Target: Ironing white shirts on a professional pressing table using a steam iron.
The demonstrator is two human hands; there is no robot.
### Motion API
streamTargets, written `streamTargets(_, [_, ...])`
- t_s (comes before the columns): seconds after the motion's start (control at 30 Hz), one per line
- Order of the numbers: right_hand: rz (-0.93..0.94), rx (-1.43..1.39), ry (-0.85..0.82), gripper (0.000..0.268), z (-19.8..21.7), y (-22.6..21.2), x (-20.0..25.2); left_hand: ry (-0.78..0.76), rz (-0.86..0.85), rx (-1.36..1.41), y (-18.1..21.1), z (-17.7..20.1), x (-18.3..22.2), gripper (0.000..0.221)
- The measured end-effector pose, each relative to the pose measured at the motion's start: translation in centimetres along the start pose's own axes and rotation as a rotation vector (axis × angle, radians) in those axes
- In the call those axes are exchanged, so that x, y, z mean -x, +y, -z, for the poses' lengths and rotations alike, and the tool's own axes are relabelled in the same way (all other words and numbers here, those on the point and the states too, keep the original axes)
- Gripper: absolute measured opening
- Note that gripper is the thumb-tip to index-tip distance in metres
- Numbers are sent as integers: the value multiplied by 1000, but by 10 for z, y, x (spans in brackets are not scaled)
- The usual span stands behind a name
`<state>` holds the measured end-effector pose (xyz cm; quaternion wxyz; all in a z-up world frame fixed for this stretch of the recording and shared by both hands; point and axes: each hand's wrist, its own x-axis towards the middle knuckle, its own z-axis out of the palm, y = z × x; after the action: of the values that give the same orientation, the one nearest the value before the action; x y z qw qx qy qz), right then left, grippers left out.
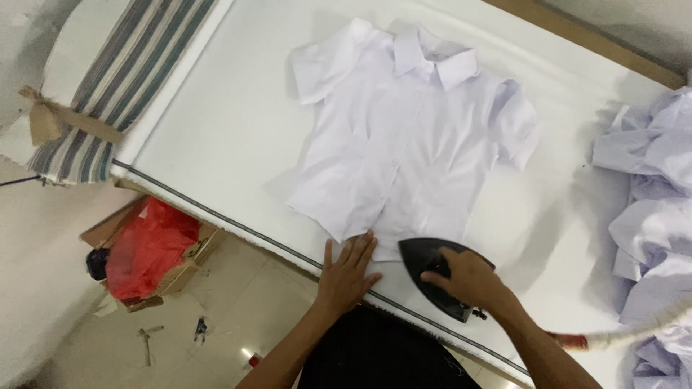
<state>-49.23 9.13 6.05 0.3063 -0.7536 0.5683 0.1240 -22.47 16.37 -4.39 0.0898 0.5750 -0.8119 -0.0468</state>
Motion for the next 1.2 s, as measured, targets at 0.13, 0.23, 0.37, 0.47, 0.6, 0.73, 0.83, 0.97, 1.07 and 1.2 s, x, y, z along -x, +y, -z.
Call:
streamTargets(0.13, [56,-4,18,62,-10,-40,-13,67,85,28,-2,2,-3,68])
streamTargets(0.23, [34,-108,113,67,-16,-65,-36,176,212,28,-2,0,-6,61])
streamTargets(0.37, [-57,-245,150,59,-3,-92,-69,321,384,164,4,9,-17,46])
streamTargets(0.47, [-63,-349,149,53,-4,-107,-78,381,506,338,8,27,-17,34])
streamTargets(0.6, [-4,-360,109,50,9,-123,-61,445,568,470,9,42,-18,25])
streamTargets(0.73, [84,-339,137,50,-15,-110,-46,469,592,486,14,38,-11,22])
streamTargets(0.83, [58,-370,52,49,-15,-101,-26,514,611,551,24,41,-4,21])
streamTargets(0.97, [-80,-359,20,52,-9,-70,-17,462,553,623,24,50,2,29])
streamTargets(1.07, [-245,-479,141,46,40,-72,-7,405,484,802,12,71,-17,37])
streamTargets(1.2, [-284,-535,332,62,63,-32,-87,374,244,989,-10,98,-111,36])
